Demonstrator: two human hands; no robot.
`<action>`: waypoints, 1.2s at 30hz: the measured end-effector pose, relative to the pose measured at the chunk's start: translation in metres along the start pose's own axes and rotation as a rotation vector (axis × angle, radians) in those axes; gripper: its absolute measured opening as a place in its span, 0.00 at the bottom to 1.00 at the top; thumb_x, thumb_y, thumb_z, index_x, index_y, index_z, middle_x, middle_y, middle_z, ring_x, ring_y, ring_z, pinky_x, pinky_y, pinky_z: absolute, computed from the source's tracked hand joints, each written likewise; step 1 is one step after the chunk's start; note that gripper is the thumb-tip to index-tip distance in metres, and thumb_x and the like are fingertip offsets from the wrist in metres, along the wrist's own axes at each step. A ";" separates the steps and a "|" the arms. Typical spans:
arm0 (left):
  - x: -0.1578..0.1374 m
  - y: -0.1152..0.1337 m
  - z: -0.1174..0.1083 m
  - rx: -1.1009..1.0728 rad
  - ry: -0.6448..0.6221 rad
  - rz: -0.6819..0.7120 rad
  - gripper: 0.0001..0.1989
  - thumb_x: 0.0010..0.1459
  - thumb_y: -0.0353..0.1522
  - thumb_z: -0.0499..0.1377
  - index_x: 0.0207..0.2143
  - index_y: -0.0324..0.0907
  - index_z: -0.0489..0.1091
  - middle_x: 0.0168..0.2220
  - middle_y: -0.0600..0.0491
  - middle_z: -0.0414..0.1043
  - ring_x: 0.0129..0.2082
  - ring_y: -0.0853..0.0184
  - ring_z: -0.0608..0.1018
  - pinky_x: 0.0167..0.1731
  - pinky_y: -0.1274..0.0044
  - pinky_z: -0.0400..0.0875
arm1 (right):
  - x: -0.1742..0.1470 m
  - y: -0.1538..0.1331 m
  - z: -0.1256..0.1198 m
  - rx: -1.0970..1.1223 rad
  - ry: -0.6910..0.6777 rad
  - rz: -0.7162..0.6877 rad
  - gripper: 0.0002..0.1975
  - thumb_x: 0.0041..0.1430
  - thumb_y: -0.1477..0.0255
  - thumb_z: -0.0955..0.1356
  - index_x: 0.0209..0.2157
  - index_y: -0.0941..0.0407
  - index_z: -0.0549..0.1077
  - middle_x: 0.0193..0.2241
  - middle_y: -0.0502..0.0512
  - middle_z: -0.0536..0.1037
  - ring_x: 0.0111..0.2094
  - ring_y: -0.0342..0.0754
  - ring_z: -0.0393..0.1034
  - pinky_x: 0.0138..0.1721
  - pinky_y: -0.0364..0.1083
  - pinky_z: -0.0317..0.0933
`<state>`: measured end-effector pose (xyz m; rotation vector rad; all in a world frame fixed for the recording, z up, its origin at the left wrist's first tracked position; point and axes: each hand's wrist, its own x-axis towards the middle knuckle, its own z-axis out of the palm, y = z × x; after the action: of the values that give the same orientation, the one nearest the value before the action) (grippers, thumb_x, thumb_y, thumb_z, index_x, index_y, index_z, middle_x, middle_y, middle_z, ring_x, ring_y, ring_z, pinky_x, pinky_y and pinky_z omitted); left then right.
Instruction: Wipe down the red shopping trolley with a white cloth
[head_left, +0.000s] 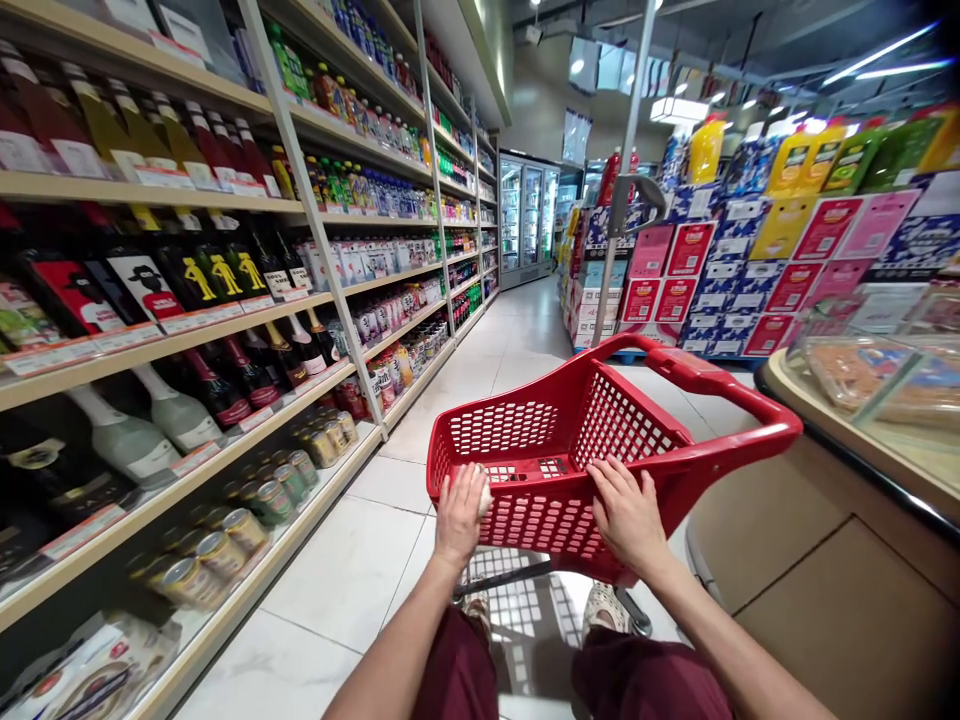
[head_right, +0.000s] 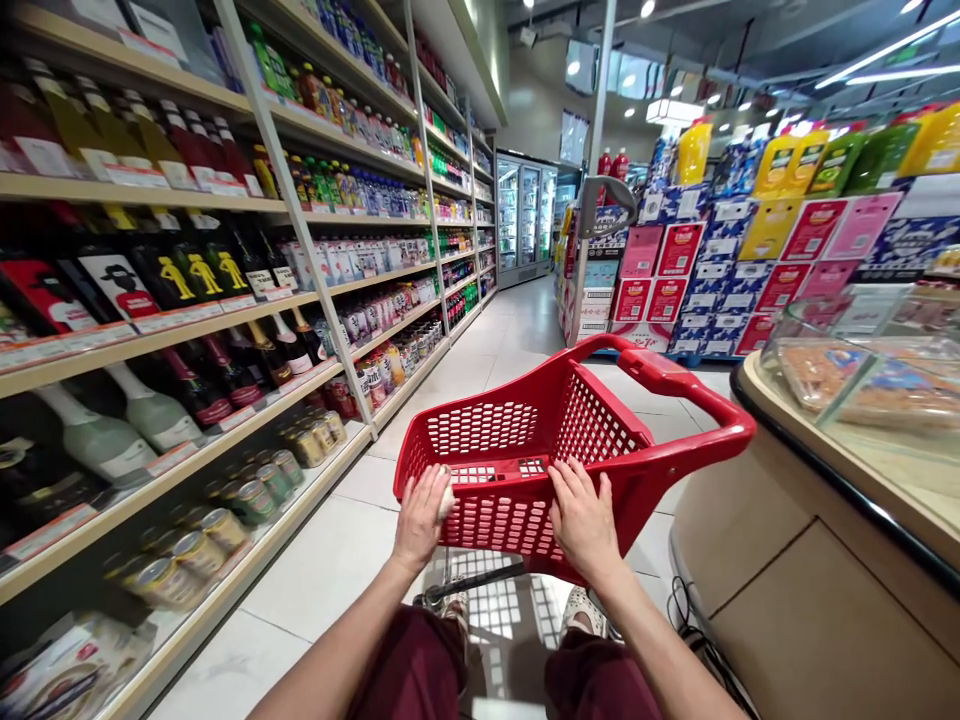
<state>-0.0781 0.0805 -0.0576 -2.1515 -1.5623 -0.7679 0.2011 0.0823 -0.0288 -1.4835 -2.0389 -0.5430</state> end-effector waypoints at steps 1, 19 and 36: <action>-0.001 -0.009 0.000 0.002 -0.003 -0.024 0.22 0.56 0.27 0.46 0.55 0.40 0.54 0.54 0.46 0.60 0.56 0.63 0.59 0.54 0.63 0.50 | 0.000 0.001 -0.001 0.005 -0.008 -0.011 0.20 0.52 0.76 0.57 0.48 0.58 0.65 0.49 0.59 0.68 0.53 0.53 0.55 0.52 0.60 0.43; 0.004 0.019 -0.002 -0.018 -0.144 -0.017 0.34 0.49 0.27 0.49 0.58 0.33 0.42 0.60 0.41 0.46 0.60 0.59 0.47 0.56 0.57 0.41 | 0.037 -0.118 0.029 0.282 -0.107 -0.256 0.23 0.55 0.69 0.61 0.53 0.57 0.60 0.55 0.59 0.60 0.57 0.54 0.49 0.54 0.58 0.45; 0.027 0.051 0.007 -0.018 -0.167 -0.088 0.36 0.44 0.25 0.50 0.58 0.35 0.46 0.60 0.43 0.47 0.60 0.56 0.47 0.55 0.57 0.44 | 0.043 -0.031 0.016 0.247 0.039 -0.068 0.18 0.58 0.77 0.56 0.49 0.56 0.64 0.47 0.59 0.70 0.48 0.46 0.63 0.48 0.49 0.57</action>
<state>-0.0215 0.0887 -0.0452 -2.2223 -1.7491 -0.6459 0.1587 0.1136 -0.0136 -1.2532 -2.0487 -0.3288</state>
